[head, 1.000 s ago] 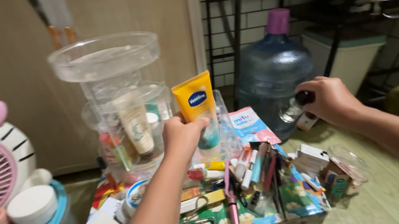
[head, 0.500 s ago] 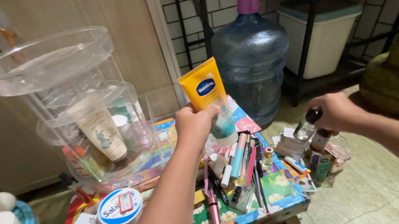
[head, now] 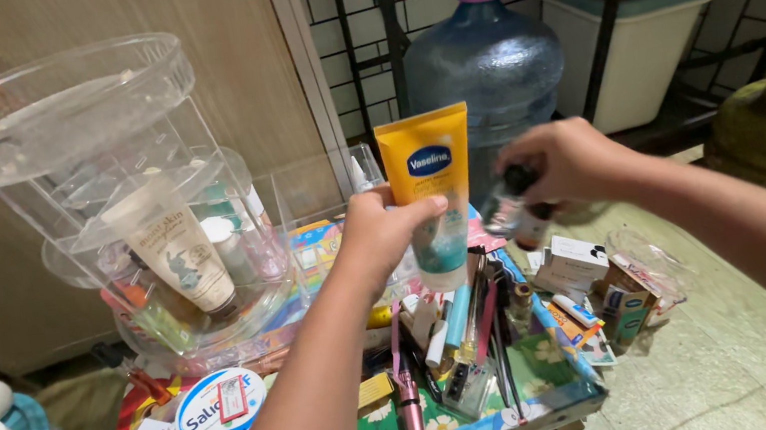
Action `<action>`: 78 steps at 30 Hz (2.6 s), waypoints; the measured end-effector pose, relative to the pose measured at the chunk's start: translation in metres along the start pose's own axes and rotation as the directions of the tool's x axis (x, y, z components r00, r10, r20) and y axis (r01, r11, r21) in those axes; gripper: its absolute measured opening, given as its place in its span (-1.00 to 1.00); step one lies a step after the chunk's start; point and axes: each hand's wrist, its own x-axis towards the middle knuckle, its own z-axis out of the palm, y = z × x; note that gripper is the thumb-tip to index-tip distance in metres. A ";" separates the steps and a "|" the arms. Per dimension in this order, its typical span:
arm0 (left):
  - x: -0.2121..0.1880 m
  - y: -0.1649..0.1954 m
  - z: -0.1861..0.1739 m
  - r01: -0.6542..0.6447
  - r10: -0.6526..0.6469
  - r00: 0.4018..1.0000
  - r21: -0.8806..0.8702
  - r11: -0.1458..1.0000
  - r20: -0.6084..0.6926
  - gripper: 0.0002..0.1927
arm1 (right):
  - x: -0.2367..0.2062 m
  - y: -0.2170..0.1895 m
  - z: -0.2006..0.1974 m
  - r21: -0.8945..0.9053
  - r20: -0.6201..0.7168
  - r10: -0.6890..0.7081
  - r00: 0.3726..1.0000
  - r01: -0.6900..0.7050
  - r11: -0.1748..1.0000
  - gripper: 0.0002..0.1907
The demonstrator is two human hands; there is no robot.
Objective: The person removes cosmetic bottles, tubes, and jars one at a time from a tiered rotating acrylic organizer and sets them on the table. After emptying the tiers, the person lifts the clear plastic trays off the central column and handles the top tier to take the organizer apart.
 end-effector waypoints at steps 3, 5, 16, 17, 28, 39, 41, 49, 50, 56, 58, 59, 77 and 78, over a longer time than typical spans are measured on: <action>0.003 0.007 -0.013 0.015 -0.017 0.999 0.041 0.999 0.049 -0.58 | 0.019 -0.037 0.002 0.011 0.114 -0.066 0.991 0.066 0.998 -0.43; 0.000 0.010 -0.024 0.066 -0.073 0.991 0.063 0.996 0.115 -0.56 | 0.027 -0.056 0.008 0.142 0.203 -0.009 0.979 -0.021 0.990 -0.47; -0.042 0.025 -0.047 0.347 -0.216 0.881 -0.265 0.899 0.422 -0.51 | 0.057 -0.085 0.019 0.601 0.261 -0.303 0.917 0.091 0.794 -0.56; -0.044 0.026 -0.047 0.363 -0.224 0.876 -0.276 0.890 0.428 -0.51 | 0.055 -0.086 0.020 0.643 0.289 -0.251 0.924 0.007 0.766 -0.59; -0.052 0.012 -0.068 0.340 -0.214 0.937 -0.590 0.732 0.275 -0.47 | 0.069 -0.103 0.031 0.636 0.180 0.027 0.983 -0.137 0.759 -0.74; -0.062 0.000 -0.103 0.242 -0.295 0.949 -0.348 0.906 -0.109 -0.59 | 0.056 -0.079 0.065 0.409 0.105 0.147 0.984 -0.178 0.895 -0.76; -0.061 -0.006 -0.101 0.217 -0.276 0.950 -0.330 0.919 -0.143 -0.60 | 0.057 -0.078 0.067 0.419 0.084 0.149 0.985 -0.170 0.892 -0.77; -0.059 -0.013 -0.092 0.127 -0.179 0.950 -0.207 0.970 -0.256 -0.60 | 0.060 -0.082 0.076 0.191 -0.019 -0.065 0.998 0.067 0.979 -0.78; -0.059 -0.012 -0.090 0.129 -0.178 0.948 -0.191 0.973 -0.263 -0.60 | 0.063 -0.082 0.077 0.180 0.008 -0.061 0.998 0.059 0.982 -0.78; -0.059 -0.011 -0.085 0.105 -0.149 0.948 -0.164 0.981 -0.283 -0.60 | 0.086 -0.078 0.070 0.321 -0.057 0.041 0.998 -0.021 0.947 -0.81; -0.058 -0.011 -0.084 0.085 -0.131 0.947 -0.165 0.983 -0.293 -0.60 | 0.093 -0.075 0.066 0.432 -0.135 0.144 0.980 -0.073 0.899 -0.80; -0.058 -0.011 -0.083 0.075 -0.122 0.947 -0.164 0.984 -0.298 -0.60 | 0.097 -0.075 0.066 0.449 -0.159 0.147 0.976 -0.062 0.891 -0.81; -0.054 -0.022 -0.073 -0.037 0.041 0.939 0.019 0.999 -0.342 -0.66 | 0.159 -0.057 0.143 0.019 -0.114 -0.218 0.969 0.222 0.975 -0.79; -0.053 -0.022 -0.072 -0.013 0.005 0.941 -0.020 1.000 -0.338 -0.66 | 0.160 -0.043 0.136 0.028 -0.180 -0.201 0.963 0.209 0.978 -0.79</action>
